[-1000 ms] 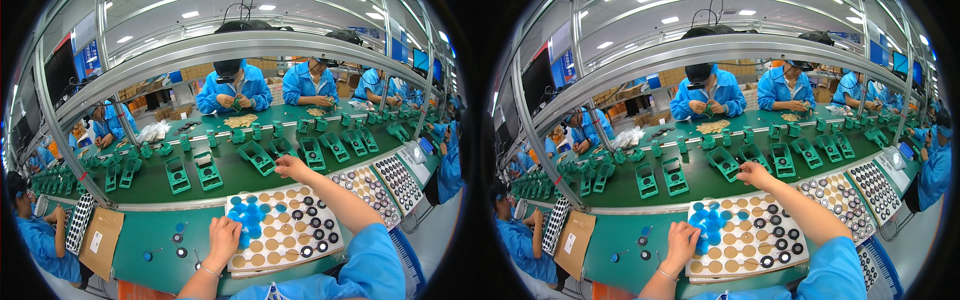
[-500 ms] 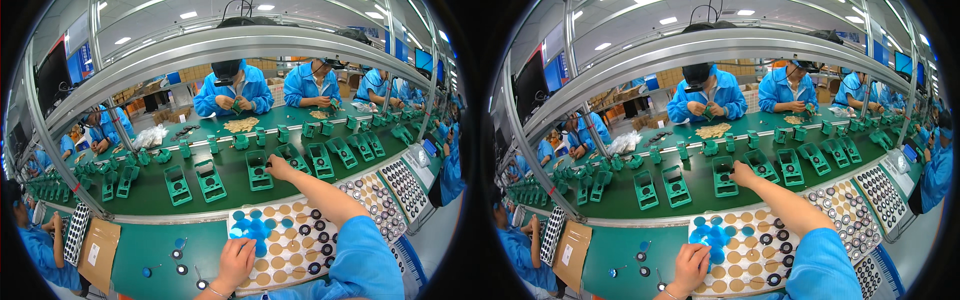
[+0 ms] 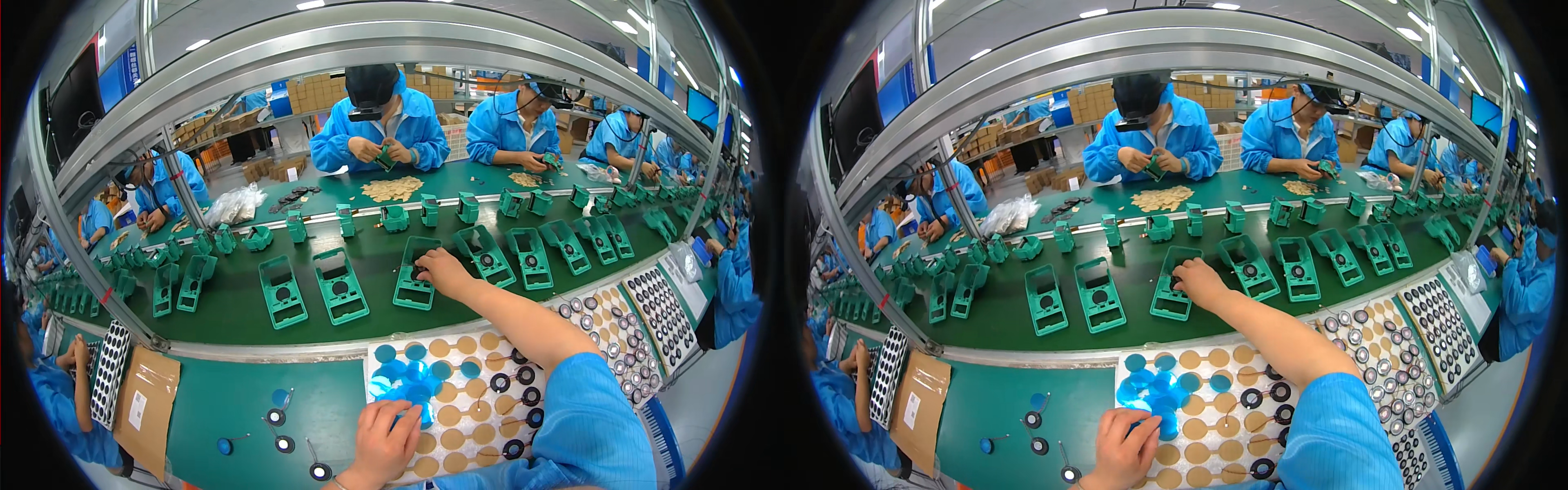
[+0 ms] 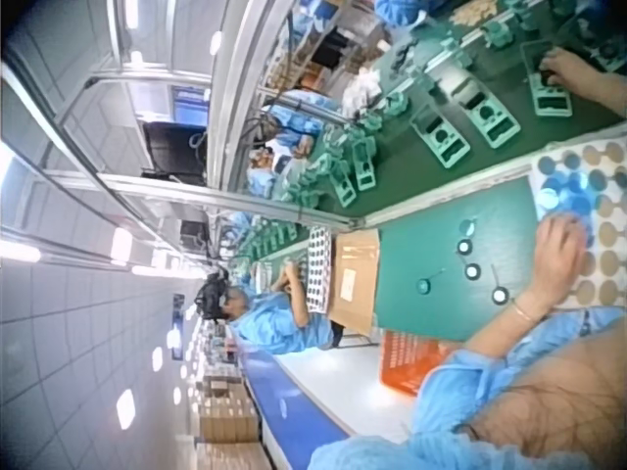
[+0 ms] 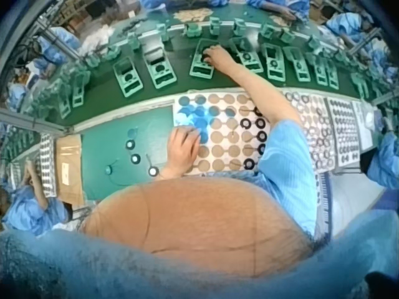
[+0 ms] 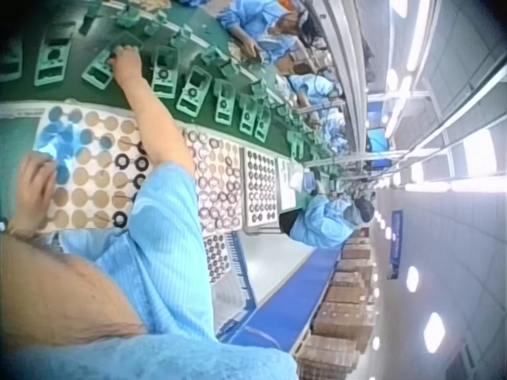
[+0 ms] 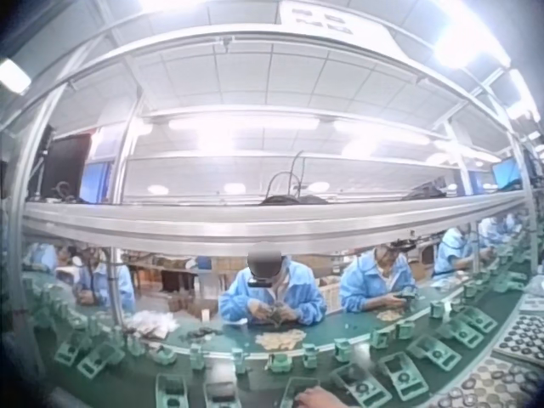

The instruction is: The person assembles small electronic components into green plastic housings by hand, placing circuit boards and other components into the housings.

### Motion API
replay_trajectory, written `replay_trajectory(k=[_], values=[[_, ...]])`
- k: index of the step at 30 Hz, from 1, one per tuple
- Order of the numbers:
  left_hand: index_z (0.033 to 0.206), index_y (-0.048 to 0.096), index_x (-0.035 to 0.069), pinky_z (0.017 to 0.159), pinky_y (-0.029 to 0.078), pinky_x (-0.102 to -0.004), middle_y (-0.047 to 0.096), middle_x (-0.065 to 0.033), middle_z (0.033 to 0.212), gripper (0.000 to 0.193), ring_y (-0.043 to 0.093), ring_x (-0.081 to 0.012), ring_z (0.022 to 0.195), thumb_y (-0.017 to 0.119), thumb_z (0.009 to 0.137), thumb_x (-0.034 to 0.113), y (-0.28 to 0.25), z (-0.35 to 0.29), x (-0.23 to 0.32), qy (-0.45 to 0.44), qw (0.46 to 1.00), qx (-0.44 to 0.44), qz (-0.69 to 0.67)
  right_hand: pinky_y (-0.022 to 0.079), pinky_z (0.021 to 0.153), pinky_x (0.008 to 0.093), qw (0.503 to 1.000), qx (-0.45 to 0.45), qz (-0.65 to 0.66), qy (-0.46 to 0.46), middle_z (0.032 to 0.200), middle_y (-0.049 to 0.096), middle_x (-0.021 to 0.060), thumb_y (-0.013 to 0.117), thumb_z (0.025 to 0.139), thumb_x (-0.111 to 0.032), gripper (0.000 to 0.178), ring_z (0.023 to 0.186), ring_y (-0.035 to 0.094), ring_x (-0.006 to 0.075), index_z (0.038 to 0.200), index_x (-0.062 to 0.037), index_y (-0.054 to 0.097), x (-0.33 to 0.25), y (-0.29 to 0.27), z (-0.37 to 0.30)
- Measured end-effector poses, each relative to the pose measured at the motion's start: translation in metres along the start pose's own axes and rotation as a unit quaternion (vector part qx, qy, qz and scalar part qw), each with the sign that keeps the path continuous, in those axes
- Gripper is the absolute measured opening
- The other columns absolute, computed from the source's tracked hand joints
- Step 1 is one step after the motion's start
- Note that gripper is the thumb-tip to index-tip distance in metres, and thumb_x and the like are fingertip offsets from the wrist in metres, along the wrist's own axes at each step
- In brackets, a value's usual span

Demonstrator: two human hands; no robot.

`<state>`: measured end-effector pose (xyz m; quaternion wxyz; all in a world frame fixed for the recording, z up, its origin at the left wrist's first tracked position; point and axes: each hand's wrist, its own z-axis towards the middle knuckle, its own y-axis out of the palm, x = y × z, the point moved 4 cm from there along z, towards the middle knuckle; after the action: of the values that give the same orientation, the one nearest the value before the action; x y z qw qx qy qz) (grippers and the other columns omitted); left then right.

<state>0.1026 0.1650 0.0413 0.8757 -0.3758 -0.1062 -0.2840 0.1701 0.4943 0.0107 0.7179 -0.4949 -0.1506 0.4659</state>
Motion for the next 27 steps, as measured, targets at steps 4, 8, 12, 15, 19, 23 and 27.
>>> replay_trajectory(k=[4,8,12,15,19,23,27], values=[[0.092,0.062,0.003,0.077,0.042,-0.0392,0.057,-0.0088,0.096,0.020,0.052,-0.0295,0.086,0.065,0.072,0.006,-0.014,0.010,-0.008,-0.059,0.998,0.010,0.008,0.046,0.077,0.0379,0.997,0.043,0.057,0.012,0.090,0.060,0.0110,0.067,0.074,-0.014,0.022,0.087,0.055,0.0309,0.092,-0.0048,0.060,0.003,-0.005,0.000],[0.095,0.062,0.001,0.081,0.043,-0.0400,0.057,-0.0139,0.103,0.020,0.052,-0.0331,0.094,0.061,0.076,0.007,-0.020,0.047,-0.038,-0.082,0.990,-0.110,0.016,0.047,0.073,0.0386,0.984,-0.011,0.151,0.090,0.085,0.061,0.0138,0.067,0.073,-0.013,0.023,0.083,0.058,0.0317,0.092,-0.0033,0.059,0.004,-0.014,0.002],[0.107,0.057,-0.001,0.094,0.040,-0.0396,0.051,-0.0166,0.120,0.027,0.046,-0.0334,0.113,0.055,0.081,0.007,0.038,0.107,-0.107,-0.010,0.975,-0.216,0.046,0.047,0.071,0.0396,0.980,-0.021,0.158,0.121,0.082,0.062,0.0149,0.067,0.072,-0.012,0.023,0.080,0.060,0.0319,0.092,-0.0034,0.058,0.016,-0.014,-0.001],[0.115,0.052,-0.001,0.097,0.038,-0.0397,0.045,-0.0169,0.129,0.033,0.043,-0.0326,0.118,0.050,0.083,0.005,0.082,0.114,-0.163,0.031,0.957,-0.273,0.095,0.047,0.071,0.0395,0.988,-0.030,0.122,0.089,0.081,0.062,0.0127,0.068,0.072,-0.013,0.023,0.081,0.059,0.0306,0.092,-0.0051,0.059,-0.002,-0.008,0.005],[0.121,0.048,0.000,0.097,0.038,-0.0399,0.038,-0.0158,0.135,0.038,0.042,-0.0331,0.119,0.045,0.083,0.002,0.113,0.120,-0.162,-0.016,0.933,-0.359,0.023,0.046,0.072,0.0384,0.999,0.020,0.011,0.027,0.082,0.062,0.0085,0.068,0.072,-0.015,0.019,0.082,0.056,0.0281,0.089,-0.0082,0.061,0.001,-0.016,-0.009],[0.121,0.050,-0.001,0.095,0.041,-0.0370,0.040,-0.0132,0.134,0.042,0.046,-0.0317,0.113,0.046,0.079,-0.001,0.116,0.129,-0.149,0.053,0.909,-0.407,0.078,0.045,0.074,0.0373,0.999,0.029,-0.011,0.012,0.083,0.062,0.0068,0.067,0.073,-0.016,0.014,0.082,0.053,0.0273,0.084,-0.0092,0.063,0.013,-0.015,-0.017],[0.117,0.052,-0.002,0.095,0.041,-0.0354,0.045,-0.0122,0.130,0.041,0.047,-0.0307,0.112,0.047,0.076,-0.002,0.120,0.137,-0.153,0.093,0.902,-0.414,0.080,0.044,0.075,0.0370,0.998,0.065,0.003,0.005,0.085,0.063,0.0060,0.066,0.073,-0.016,0.013,0.083,0.052,0.0267,0.084,-0.0099,0.065,0.017,-0.013,-0.020]])
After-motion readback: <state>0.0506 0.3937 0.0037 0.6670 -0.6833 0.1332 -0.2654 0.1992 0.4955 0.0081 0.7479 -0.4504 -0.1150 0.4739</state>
